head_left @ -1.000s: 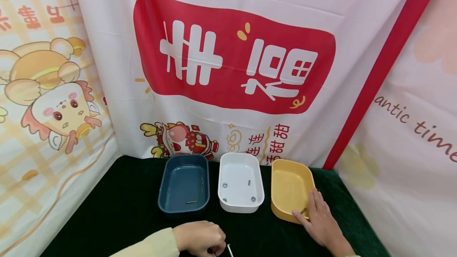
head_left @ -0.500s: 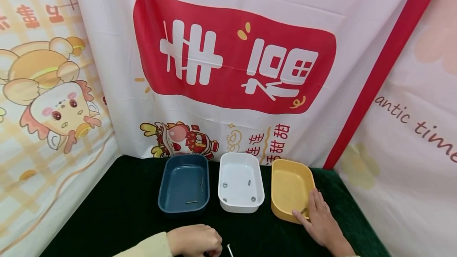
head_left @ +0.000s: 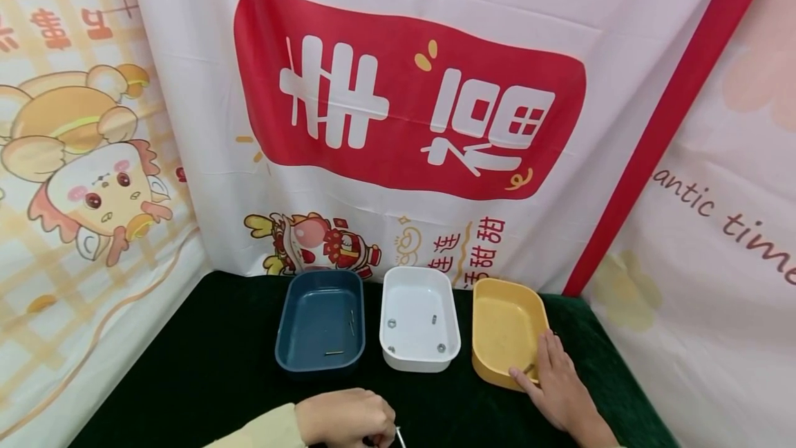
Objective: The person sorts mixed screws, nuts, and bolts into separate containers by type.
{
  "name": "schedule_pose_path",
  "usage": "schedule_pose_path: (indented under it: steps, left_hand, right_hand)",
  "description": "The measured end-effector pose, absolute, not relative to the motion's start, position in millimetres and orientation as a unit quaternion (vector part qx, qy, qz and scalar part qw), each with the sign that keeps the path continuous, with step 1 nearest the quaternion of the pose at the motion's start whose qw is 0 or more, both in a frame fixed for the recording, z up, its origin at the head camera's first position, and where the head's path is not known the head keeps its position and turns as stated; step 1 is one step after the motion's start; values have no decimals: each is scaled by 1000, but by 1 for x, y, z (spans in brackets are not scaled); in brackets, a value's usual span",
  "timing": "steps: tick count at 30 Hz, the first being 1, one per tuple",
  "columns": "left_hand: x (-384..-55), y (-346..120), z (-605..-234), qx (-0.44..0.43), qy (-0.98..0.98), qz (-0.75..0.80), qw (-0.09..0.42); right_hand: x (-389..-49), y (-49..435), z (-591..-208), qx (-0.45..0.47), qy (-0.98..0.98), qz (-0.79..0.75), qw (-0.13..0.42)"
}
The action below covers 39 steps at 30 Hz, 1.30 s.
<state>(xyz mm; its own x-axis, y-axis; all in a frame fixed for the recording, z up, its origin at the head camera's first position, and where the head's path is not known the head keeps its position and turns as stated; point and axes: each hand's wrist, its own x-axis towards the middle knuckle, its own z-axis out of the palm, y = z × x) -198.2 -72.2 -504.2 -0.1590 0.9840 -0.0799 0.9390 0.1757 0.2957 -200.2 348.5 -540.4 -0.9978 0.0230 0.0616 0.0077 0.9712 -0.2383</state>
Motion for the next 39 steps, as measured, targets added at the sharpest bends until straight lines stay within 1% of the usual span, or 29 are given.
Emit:
schedule_pose_path:
  steps: [5, 10, 15, 23, 28, 35, 39]
  left_hand:
    - [-201, -65, -497, 638, 756, 96, 112]
    - [-205, -57, -488, 624, 765, 115, 111]
    - [-211, -50, -478, 618, 768, 135, 94]
    - [-223, -39, -466, 618, 765, 176, 40]
    - [-231, -29, -461, 611, 768, 190, 16]
    - [-245, -9, -461, 589, 781, 206, 2]
    - [-254, 5, -463, 574, 791, 211, -16]
  right_hand:
    - [-200, 348, -540, -8, -993, 117, 31]
    - [-200, 347, -540, -9, -993, 112, 36]
    - [-200, 347, -540, -11, -993, 112, 33]
    - [-199, 347, -539, -14, -993, 116, 27]
    - [-199, 347, -540, -12, -992, 119, 25]
    - [-198, 348, -541, -9, -992, 117, 33]
    - [-198, 348, -541, -12, -993, 113, 33]
